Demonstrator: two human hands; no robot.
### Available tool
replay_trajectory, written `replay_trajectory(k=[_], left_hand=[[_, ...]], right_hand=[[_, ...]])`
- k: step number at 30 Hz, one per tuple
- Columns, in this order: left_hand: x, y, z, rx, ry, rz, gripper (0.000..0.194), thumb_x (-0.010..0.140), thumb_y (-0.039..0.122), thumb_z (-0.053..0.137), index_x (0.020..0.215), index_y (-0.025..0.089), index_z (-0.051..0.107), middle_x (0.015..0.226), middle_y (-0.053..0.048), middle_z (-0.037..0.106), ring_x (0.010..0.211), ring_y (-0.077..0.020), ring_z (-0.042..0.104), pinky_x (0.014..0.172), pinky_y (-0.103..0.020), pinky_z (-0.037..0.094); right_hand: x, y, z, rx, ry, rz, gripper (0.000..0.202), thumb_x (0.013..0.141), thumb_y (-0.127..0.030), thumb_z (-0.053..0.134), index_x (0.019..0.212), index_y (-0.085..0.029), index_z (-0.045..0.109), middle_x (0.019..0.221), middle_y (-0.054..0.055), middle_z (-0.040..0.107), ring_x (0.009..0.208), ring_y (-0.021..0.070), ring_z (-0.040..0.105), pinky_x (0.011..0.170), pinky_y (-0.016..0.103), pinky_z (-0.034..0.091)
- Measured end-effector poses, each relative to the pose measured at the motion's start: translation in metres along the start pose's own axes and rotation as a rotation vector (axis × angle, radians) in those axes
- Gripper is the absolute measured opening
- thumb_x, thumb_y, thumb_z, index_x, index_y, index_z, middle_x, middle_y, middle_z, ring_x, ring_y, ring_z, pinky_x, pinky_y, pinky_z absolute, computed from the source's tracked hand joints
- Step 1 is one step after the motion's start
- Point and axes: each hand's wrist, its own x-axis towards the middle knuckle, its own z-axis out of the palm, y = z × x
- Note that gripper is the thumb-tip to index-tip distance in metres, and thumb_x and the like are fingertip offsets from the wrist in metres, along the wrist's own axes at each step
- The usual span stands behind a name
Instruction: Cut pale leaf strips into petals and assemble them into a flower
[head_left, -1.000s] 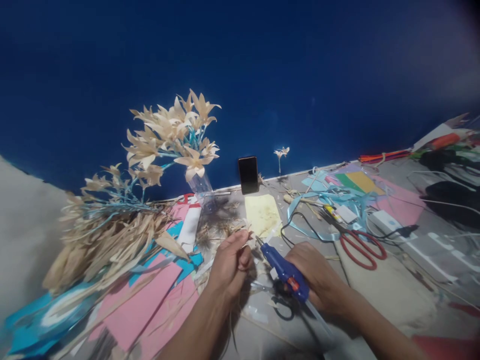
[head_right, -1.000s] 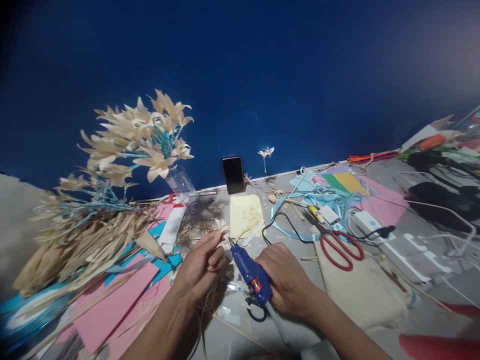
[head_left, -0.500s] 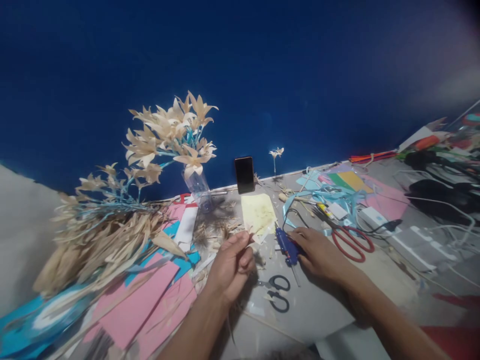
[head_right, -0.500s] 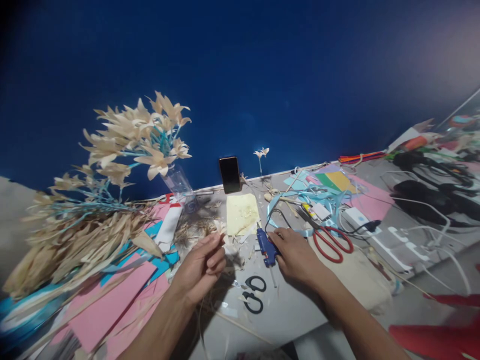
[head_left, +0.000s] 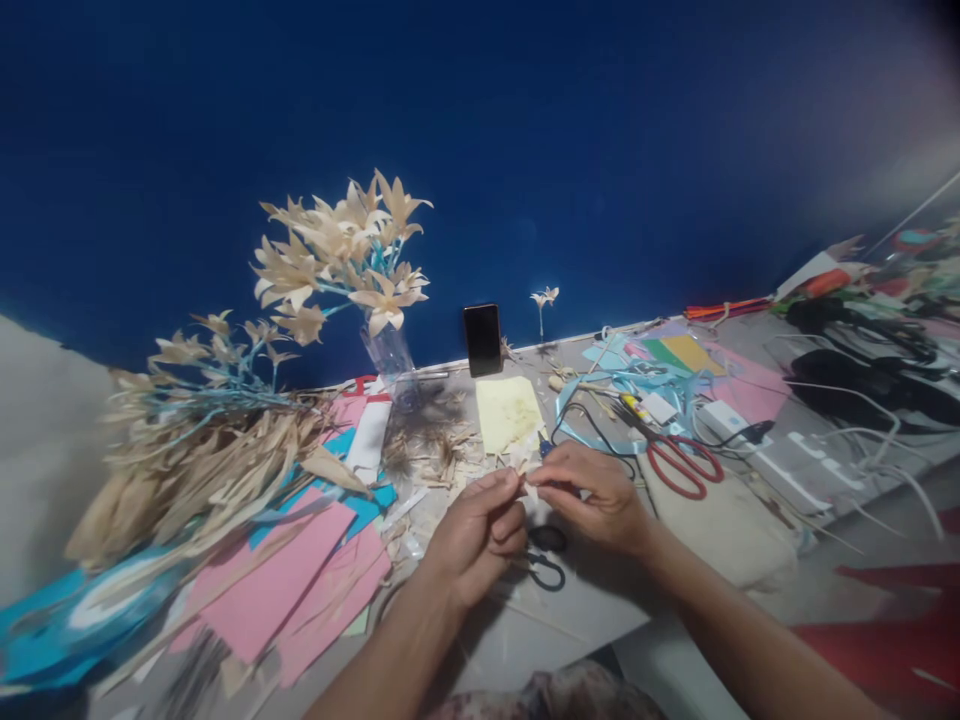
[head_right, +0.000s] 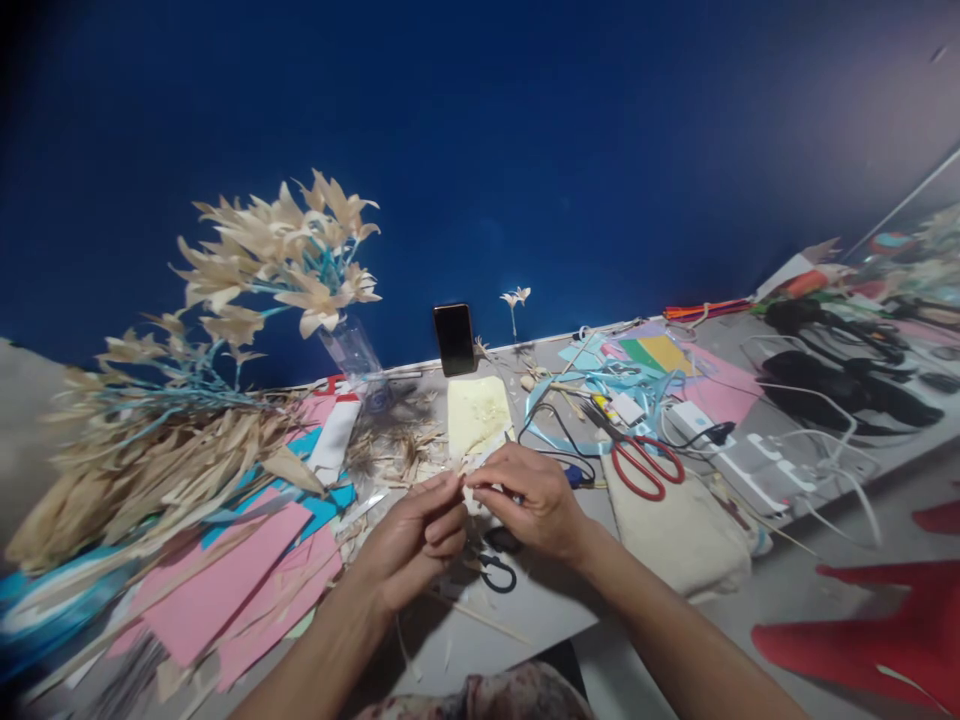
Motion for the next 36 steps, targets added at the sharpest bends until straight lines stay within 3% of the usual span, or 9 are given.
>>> replay_trajectory(k=[7,11,14,20,22,27,36], left_hand=[[-0.002,-0.006,0.005,0.019,0.088,0.122,0.036,0.06,0.025,0.09,0.075,0.011,0.06,0.071,0.003,0.061,0.038,0.0031,0.031,0.034,-0.012,0.018],[-0.002,-0.007,0.004,0.136,0.185,0.261,0.034,0.06,0.031,0.089,0.071,0.01,0.065,0.065,0.002,0.061,0.036,0.0019,0.032,0.036,-0.014,0.019],[-0.001,-0.008,0.003,0.241,0.245,0.339,0.033,0.064,0.036,0.086,0.068,0.01,0.067,0.047,0.004,0.052,0.034,-0.0005,0.031,0.036,-0.015,0.019],[-0.002,-0.008,0.003,0.329,0.34,0.432,0.031,0.065,0.039,0.084,0.068,0.012,0.068,0.04,0.005,0.048,0.036,-0.0038,0.033,0.038,-0.017,0.02],[-0.002,-0.008,0.003,0.326,0.343,0.432,0.032,0.065,0.04,0.084,0.067,0.012,0.069,0.039,0.005,0.047,0.036,-0.0039,0.033,0.037,-0.017,0.019],[-0.001,-0.009,0.003,0.285,0.309,0.409,0.03,0.062,0.036,0.084,0.069,0.011,0.07,0.059,-0.002,0.063,0.037,-0.0026,0.038,0.035,-0.016,0.02],[0.0,-0.008,0.005,0.292,0.354,0.413,0.028,0.06,0.034,0.085,0.066,0.011,0.071,0.059,-0.003,0.062,0.037,-0.0033,0.04,0.034,-0.016,0.022]], right_hand=[[-0.002,-0.017,-0.005,-0.127,0.121,0.032,0.014,0.093,-0.012,0.057,0.089,-0.019,0.068,0.083,0.006,0.07,0.081,0.0181,0.067,0.071,0.029,0.052],[0.003,-0.021,-0.016,-0.311,-0.053,0.049,0.013,0.095,-0.014,0.055,0.092,-0.019,0.066,0.085,0.006,0.073,0.081,0.0179,0.068,0.072,0.028,0.048],[0.012,-0.023,-0.021,-0.414,-0.213,0.067,0.014,0.097,-0.021,0.054,0.091,-0.019,0.067,0.081,0.005,0.073,0.073,0.0171,0.066,0.066,0.028,0.042],[0.03,-0.035,-0.023,-0.483,-0.397,0.091,0.016,0.097,-0.024,0.055,0.087,-0.019,0.067,0.076,0.002,0.069,0.068,0.0147,0.062,0.062,0.026,0.035],[0.033,-0.038,-0.022,-0.506,-0.432,0.074,0.019,0.099,-0.022,0.052,0.088,-0.019,0.067,0.077,0.003,0.067,0.07,0.0151,0.061,0.062,0.026,0.035],[0.033,-0.041,-0.018,-0.553,-0.454,0.099,0.015,0.098,-0.022,0.051,0.089,-0.019,0.062,0.08,0.003,0.066,0.071,0.0158,0.06,0.062,0.026,0.033],[0.039,-0.046,-0.018,-0.746,-0.489,0.172,0.002,0.091,-0.02,0.055,0.09,-0.02,0.053,0.064,-0.001,0.063,0.054,0.015,0.054,0.054,0.027,0.019]])
